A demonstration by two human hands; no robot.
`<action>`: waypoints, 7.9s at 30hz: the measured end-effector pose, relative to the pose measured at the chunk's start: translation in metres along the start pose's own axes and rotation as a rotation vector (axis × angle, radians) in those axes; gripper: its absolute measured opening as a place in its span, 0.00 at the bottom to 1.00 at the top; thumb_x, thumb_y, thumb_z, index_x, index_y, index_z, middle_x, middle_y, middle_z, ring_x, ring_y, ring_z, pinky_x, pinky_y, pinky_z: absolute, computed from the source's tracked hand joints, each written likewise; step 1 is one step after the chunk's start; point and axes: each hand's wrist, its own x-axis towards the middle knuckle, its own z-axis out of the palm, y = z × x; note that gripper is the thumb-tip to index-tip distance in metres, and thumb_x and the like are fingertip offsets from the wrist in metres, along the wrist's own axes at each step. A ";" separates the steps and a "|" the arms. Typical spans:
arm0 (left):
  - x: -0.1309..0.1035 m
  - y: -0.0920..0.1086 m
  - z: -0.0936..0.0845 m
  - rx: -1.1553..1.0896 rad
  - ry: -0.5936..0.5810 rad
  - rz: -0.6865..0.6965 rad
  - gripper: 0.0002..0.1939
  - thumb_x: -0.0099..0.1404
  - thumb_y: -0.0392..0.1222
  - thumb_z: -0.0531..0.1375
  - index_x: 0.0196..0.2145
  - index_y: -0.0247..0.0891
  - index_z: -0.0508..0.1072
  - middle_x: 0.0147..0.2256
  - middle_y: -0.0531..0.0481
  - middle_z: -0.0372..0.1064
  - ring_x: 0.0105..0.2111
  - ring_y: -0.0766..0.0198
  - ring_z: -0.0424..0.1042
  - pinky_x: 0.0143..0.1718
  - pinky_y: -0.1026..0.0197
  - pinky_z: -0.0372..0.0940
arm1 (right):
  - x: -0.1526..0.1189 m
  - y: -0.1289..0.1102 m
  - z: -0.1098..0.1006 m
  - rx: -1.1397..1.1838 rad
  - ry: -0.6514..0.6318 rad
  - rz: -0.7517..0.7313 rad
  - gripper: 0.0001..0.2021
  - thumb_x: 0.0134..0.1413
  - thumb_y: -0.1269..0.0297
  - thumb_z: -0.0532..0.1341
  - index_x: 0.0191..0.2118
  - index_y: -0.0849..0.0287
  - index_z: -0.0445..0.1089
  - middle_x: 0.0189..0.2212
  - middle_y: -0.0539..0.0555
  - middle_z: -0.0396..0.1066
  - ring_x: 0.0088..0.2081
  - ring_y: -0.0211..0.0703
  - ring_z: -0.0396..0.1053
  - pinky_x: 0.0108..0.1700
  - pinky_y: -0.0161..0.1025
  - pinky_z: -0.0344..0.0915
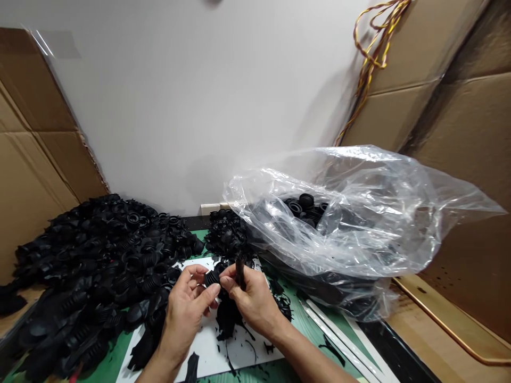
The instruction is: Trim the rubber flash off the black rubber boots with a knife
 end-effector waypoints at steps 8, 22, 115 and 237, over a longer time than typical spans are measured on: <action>0.001 -0.002 -0.004 0.023 -0.092 0.027 0.18 0.52 0.44 0.64 0.41 0.40 0.70 0.21 0.58 0.66 0.16 0.70 0.63 0.17 0.67 0.58 | 0.003 -0.004 -0.009 0.180 -0.247 -0.002 0.13 0.50 0.63 0.61 0.43 0.56 0.74 0.18 0.45 0.64 0.22 0.36 0.62 0.28 0.34 0.61; -0.005 0.002 0.003 -0.258 -0.079 -0.123 0.17 0.51 0.46 0.66 0.36 0.36 0.69 0.20 0.53 0.70 0.17 0.67 0.66 0.16 0.67 0.60 | -0.003 0.004 0.014 0.500 -0.089 0.096 0.12 0.48 0.59 0.64 0.38 0.59 0.68 0.17 0.45 0.64 0.17 0.37 0.66 0.22 0.35 0.63; -0.007 -0.006 -0.004 0.311 0.013 0.133 0.09 0.48 0.46 0.65 0.23 0.37 0.76 0.20 0.53 0.68 0.21 0.65 0.62 0.22 0.64 0.58 | 0.001 0.000 -0.006 0.615 0.080 0.099 0.14 0.39 0.52 0.70 0.25 0.60 0.75 0.23 0.52 0.71 0.23 0.38 0.66 0.28 0.36 0.63; 0.001 -0.005 -0.001 -0.064 0.159 -0.059 0.13 0.38 0.41 0.69 0.24 0.34 0.74 0.13 0.56 0.66 0.13 0.68 0.64 0.14 0.67 0.58 | 0.002 -0.004 -0.021 0.416 0.142 0.093 0.19 0.49 0.48 0.61 0.34 0.60 0.74 0.28 0.52 0.66 0.27 0.37 0.60 0.31 0.35 0.58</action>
